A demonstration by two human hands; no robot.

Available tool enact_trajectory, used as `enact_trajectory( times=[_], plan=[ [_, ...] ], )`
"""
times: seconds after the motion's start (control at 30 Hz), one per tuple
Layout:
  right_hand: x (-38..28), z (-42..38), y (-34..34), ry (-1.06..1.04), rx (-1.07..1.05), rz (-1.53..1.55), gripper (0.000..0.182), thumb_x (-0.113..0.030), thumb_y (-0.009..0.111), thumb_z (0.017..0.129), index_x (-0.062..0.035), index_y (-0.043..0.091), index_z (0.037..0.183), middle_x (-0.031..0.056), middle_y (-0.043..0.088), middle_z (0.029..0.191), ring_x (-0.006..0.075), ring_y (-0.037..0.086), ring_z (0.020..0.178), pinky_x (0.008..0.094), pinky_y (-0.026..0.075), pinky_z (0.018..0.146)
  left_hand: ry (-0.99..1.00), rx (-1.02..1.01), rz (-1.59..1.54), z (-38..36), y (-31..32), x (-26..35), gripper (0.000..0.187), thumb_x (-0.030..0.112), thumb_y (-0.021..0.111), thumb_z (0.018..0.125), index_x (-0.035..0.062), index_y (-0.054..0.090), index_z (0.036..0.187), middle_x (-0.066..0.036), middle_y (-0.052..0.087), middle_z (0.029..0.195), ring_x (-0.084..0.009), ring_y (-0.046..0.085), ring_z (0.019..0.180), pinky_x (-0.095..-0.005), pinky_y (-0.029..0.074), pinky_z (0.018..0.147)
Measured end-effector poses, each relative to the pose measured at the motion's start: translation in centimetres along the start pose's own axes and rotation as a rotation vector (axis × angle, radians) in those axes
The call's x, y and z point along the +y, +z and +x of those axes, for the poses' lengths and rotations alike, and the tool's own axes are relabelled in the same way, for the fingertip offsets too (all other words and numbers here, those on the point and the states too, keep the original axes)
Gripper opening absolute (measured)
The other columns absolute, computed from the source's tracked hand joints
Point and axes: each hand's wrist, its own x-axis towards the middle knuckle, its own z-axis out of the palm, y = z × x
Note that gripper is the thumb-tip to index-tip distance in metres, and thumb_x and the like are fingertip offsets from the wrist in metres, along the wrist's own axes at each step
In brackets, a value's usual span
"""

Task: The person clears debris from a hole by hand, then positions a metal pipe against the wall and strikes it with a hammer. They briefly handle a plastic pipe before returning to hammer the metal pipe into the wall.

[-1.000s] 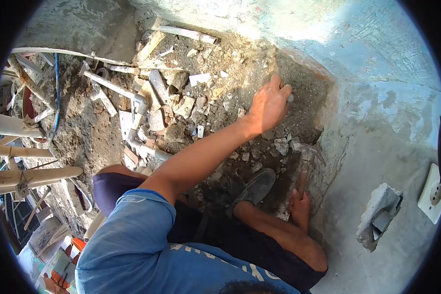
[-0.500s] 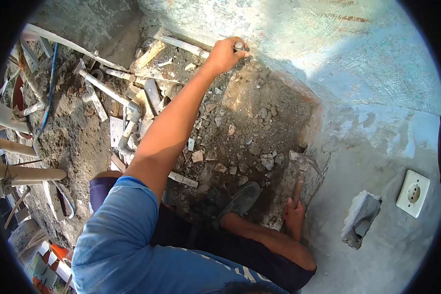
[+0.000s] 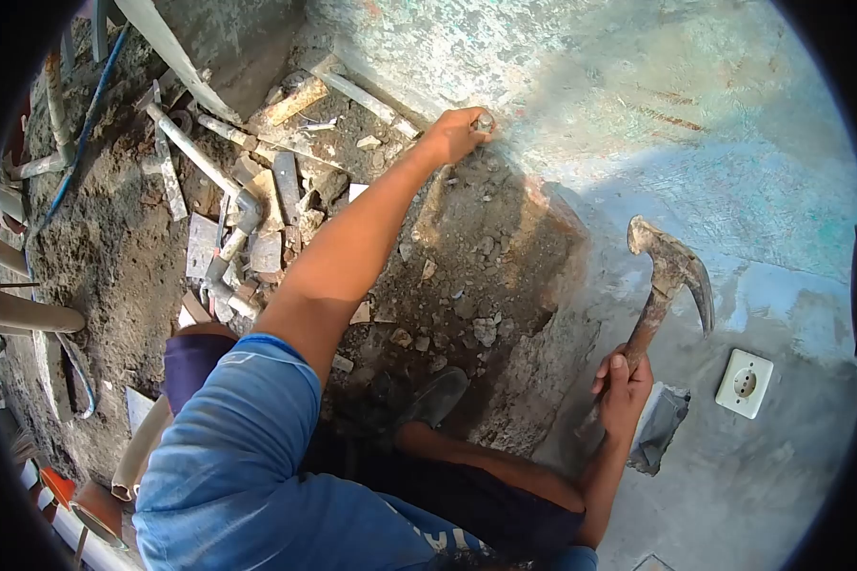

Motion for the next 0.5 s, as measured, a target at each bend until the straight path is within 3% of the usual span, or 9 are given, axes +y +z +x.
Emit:
enact_trajectory(
  times=[0.13,0.2,0.37,0.43,0.5],
  plan=[
    [-5.3,3.0,1.5,-0.001,-0.011,-0.175,0.025,-0.029,0.057,0.096,-0.0057,0.051,0.088,-0.0028,0.045,0.061,0.0042,0.039,0.044,0.0206,0.031,0.039,0.024,0.008,-0.042,1.1,0.3,-1.5,0.021,0.015,0.063,0.089,0.0063,0.060,0.108,-0.013,0.066,0.093,-0.0195,0.059,0.082,-0.0342,0.046,0.073],
    [-7.1,4.2,2.5,-0.045,-0.025,-0.201,0.025,-0.029,0.056,0.096,-0.0060,0.051,0.088,-0.0033,0.044,0.060,0.0039,0.038,0.044,0.0203,0.031,0.039,0.154,0.100,-0.095,0.7,0.0,-1.8,0.016,0.012,0.068,0.084,0.0093,0.063,0.099,0.001,0.046,0.066,-0.0097,0.041,0.063,-0.0286,0.037,0.059],
    [-11.4,7.0,6.1,-0.171,-0.018,-0.200,0.026,-0.030,0.055,0.097,-0.0070,0.050,0.087,-0.0046,0.041,0.060,0.0026,0.036,0.044,0.0196,0.029,0.039,0.143,0.012,-0.091,1.3,-0.5,-1.8,0.019,0.012,0.067,0.084,0.0088,0.063,0.102,0.001,0.046,0.064,-0.0099,0.041,0.062,-0.0295,0.037,0.060],
    [-13.2,8.2,7.9,-0.143,-0.002,-0.215,0.031,-0.032,0.057,0.096,-0.0047,0.050,0.085,-0.0066,0.041,0.063,0.0018,0.034,0.055,0.0201,0.027,0.048,0.160,0.004,-0.048,1.9,-0.1,-2.5,0.020,0.012,0.067,0.084,0.0087,0.063,0.103,0.001,0.046,0.064,-0.0099,0.040,0.062,-0.0297,0.037,0.060],
    [-13.8,9.7,9.3,-0.157,-0.010,-0.253,0.031,-0.032,0.057,0.096,-0.0029,0.053,0.086,-0.0056,0.041,0.061,0.0036,0.034,0.056,0.0222,0.028,0.049,0.154,0.044,-0.090,2.3,0.1,-2.9,0.022,0.015,0.069,0.084,0.0084,0.063,0.104,0.000,0.045,0.064,-0.0107,0.040,0.062,-0.0302,0.037,0.060]
  ],
)
